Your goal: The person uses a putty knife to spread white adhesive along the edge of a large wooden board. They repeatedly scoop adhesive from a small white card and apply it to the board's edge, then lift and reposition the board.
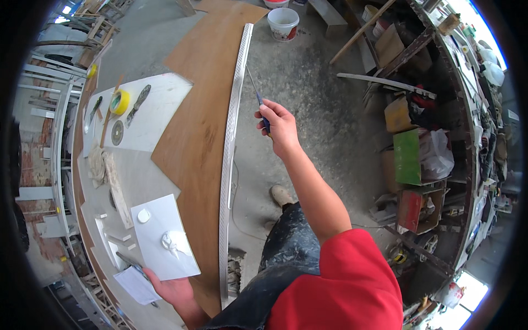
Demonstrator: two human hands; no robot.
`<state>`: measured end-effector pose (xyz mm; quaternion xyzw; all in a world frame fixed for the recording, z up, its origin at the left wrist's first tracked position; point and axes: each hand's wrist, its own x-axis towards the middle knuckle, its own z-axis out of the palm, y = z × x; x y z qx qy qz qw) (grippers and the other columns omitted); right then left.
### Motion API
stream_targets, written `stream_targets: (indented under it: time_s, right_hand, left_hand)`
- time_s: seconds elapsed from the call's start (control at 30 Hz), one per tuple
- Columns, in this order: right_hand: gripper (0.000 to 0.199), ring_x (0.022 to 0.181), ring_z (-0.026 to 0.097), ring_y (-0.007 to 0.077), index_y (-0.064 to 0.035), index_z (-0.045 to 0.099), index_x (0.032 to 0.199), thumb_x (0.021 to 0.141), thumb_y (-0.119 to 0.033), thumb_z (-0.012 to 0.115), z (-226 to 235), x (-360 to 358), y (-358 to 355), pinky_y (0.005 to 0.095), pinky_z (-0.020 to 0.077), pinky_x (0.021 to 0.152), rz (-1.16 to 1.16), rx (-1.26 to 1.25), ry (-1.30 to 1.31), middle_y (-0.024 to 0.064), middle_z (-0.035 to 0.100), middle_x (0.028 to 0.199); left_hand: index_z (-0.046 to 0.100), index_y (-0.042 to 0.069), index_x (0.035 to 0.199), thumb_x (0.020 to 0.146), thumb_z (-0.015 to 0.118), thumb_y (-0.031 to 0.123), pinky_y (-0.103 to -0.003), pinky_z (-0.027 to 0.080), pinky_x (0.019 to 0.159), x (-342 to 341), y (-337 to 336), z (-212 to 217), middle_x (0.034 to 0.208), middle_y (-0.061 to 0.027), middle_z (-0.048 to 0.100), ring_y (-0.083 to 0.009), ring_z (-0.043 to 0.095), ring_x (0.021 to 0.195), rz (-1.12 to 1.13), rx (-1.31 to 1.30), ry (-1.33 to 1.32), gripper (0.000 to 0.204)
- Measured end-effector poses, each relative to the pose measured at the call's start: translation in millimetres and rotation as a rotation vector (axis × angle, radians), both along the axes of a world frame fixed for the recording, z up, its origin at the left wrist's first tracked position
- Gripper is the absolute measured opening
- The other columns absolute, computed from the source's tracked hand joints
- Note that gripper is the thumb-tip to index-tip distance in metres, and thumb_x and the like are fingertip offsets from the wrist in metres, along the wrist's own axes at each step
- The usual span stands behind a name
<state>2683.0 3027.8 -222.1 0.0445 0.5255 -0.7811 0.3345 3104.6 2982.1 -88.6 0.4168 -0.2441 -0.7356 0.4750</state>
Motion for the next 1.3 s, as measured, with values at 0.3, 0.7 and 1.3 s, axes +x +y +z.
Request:
stream_targets:
  time_s: [0.3, 0.7, 1.3]
  right_hand:
    - [0.037, 0.067, 0.060, 0.0097, -0.0032, 0.062, 0.128, 0.094, -0.016, 0.067, -20, -13, -33, 0.0245, 0.0450, 0.057, -0.031, 0.133, 0.099, 0.0028, 0.068, 0.092]
    - [0.038, 0.066, 0.057, 0.0068, -0.0026, 0.064, 0.128, 0.092, -0.013, 0.069, -44, 16, -11, 0.0226, 0.0441, 0.055, -0.085, 0.298, 0.188, 0.0009, 0.067, 0.090]
    - [0.031, 0.080, 0.069, 0.0265, -0.0025, 0.073, 0.109, 0.079, -0.001, 0.077, 177, 313, 137, 0.0337, 0.0542, 0.070, 1.055, 0.049, 1.159, 0.0139, 0.070, 0.092]
  left_hand:
    - [0.033, 0.007, 0.153, 0.104, 0.047, 0.046, -0.048, 0.030, 0.117, -17, -5, -1, 0.156, -0.0087, 0.039, -0.0295, 0.039, 0.140, 0.025, 0.004, 0.047, 0.064]
    - [0.032, 0.007, 0.154, 0.105, 0.044, 0.045, -0.049, 0.027, 0.118, -17, 14, 7, 0.158, -0.0104, 0.036, -0.0305, 0.036, 0.142, 0.079, 0.024, 0.088, 0.064]
    - [0.039, 0.006, 0.149, 0.104, 0.043, 0.049, -0.042, 0.042, 0.107, 167, 83, 12, 0.146, -0.0067, 0.050, -0.0238, 0.049, 0.132, 0.026, -0.087, 0.143, 0.062]
